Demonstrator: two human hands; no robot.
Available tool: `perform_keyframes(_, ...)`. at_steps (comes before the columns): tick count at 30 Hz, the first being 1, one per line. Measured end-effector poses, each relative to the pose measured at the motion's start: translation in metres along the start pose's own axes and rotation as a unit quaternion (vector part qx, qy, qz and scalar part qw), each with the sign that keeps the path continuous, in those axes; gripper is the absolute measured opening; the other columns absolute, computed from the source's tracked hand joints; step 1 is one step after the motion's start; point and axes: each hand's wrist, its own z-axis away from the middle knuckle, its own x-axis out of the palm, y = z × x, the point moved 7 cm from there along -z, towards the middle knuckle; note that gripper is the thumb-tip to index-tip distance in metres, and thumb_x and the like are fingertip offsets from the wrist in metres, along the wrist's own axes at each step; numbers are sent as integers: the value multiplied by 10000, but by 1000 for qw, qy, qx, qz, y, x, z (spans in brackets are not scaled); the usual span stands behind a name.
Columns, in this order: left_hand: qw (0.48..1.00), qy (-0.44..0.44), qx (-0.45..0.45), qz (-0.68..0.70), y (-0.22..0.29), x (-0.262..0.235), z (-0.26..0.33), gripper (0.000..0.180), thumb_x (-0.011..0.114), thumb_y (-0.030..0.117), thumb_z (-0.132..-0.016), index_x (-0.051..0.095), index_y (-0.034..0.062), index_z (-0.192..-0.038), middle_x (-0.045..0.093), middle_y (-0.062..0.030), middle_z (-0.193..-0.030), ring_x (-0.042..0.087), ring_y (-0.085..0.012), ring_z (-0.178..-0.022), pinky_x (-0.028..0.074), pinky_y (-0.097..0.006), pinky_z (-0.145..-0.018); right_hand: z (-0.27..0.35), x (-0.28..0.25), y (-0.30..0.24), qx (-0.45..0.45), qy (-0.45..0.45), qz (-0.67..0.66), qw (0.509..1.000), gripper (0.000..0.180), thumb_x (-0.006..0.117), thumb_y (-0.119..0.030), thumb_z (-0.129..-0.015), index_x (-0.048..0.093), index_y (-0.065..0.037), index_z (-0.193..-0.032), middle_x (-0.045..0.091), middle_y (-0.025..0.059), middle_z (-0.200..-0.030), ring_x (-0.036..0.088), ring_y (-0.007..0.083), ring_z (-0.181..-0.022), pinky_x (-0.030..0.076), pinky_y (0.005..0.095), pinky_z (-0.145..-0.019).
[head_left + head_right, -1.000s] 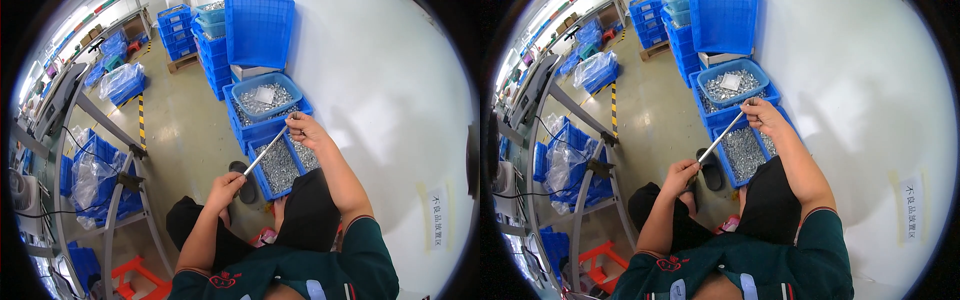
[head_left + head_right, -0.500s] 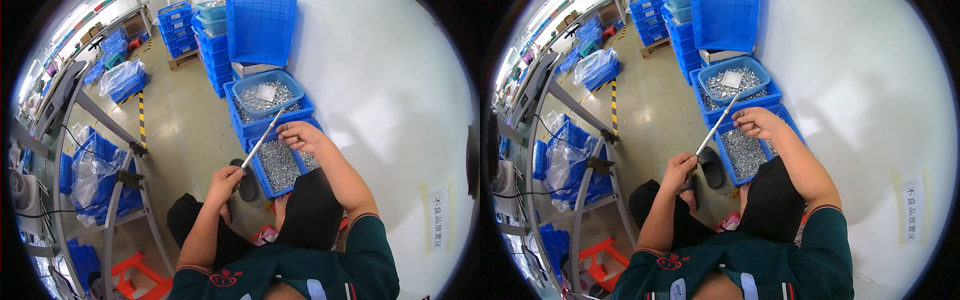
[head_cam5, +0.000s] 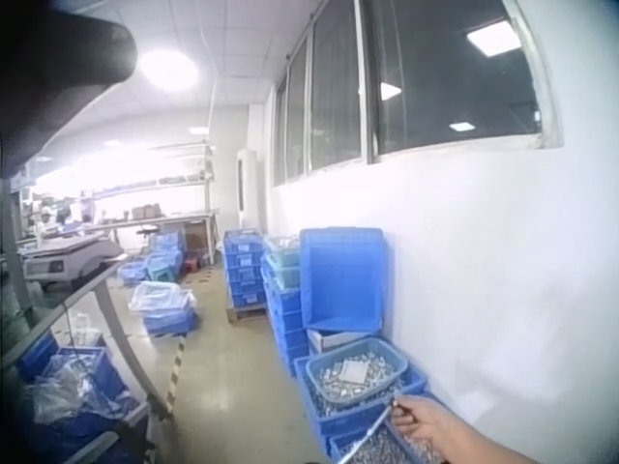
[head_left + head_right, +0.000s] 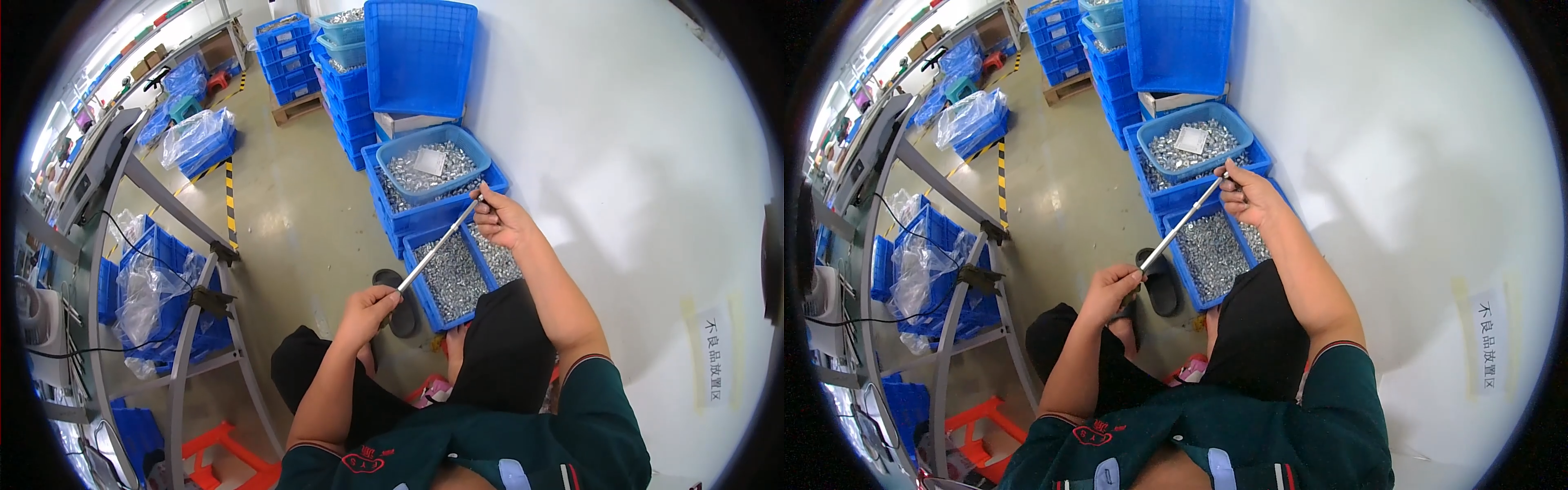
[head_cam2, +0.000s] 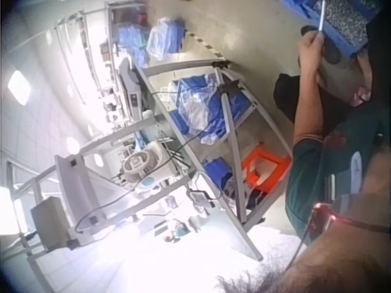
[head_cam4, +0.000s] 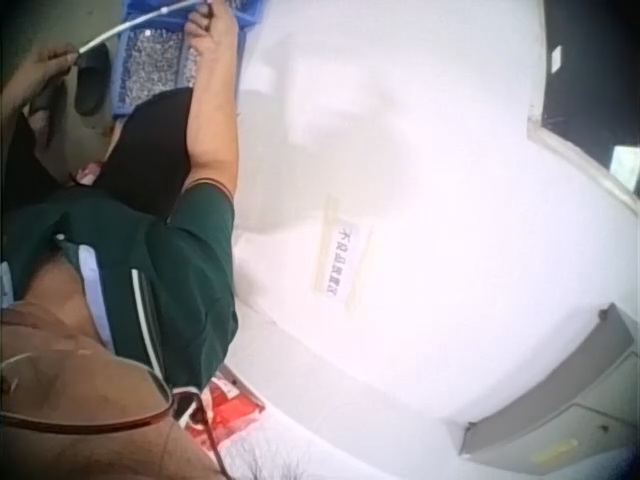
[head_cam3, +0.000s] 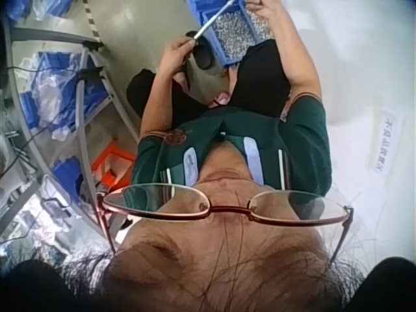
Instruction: The recorder is picking small metal screws from a blue storage bin and sliding them onto a long metal rod.
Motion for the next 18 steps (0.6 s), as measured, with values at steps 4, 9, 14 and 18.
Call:
perform_keyframes(4, 1000, 0, -8, 8, -2, 1, 0, 193, 568, 188, -855, 633, 7, -876, 491, 39, -638, 417, -39, -554, 326, -202, -482, 0, 10, 3, 10, -21, 17, 1000, 275, 591, -333, -852, 565, -60, -843, 430, -14, -588, 333, 39, -431, 236, 162, -343)
perform_keyframes(9, 1000, 11, 9, -2, -2, -1, 0, 202, 571, 199, -855, 634, 9, -877, 490, 40, -636, 420, -44, -557, 325, -202, -484, 3, 15, -2, -35, 21, 150, 988, 284, 567, -326, -871, 569, -44, -830, 418, -27, -582, 323, 32, -424, 225, 164, -350)
perform_keyframes(14, 1000, 11, -7, -15, -7, -5, -1, 212, 566, 214, -856, 629, 13, -886, 495, 25, -635, 423, -54, -538, 313, -205, -470, 4, 22, 0, -47, 27, 208, 977, 305, 530, -331, -893, 575, -31, -863, 403, -29, -586, 302, 28, -429, 213, 168, -358)
perform_keyframes(18, 1000, 9, -21, 11, 5, 2, 1, 205, 558, 218, -857, 626, 26, -882, 485, 33, -607, 409, -48, -503, 294, -209, -434, 7, 33, 10, -13, -10, 150, 989, 343, 473, -345, -920, 580, -19, -928, 394, -27, -596, 280, 27, -433, 205, 167, -360)
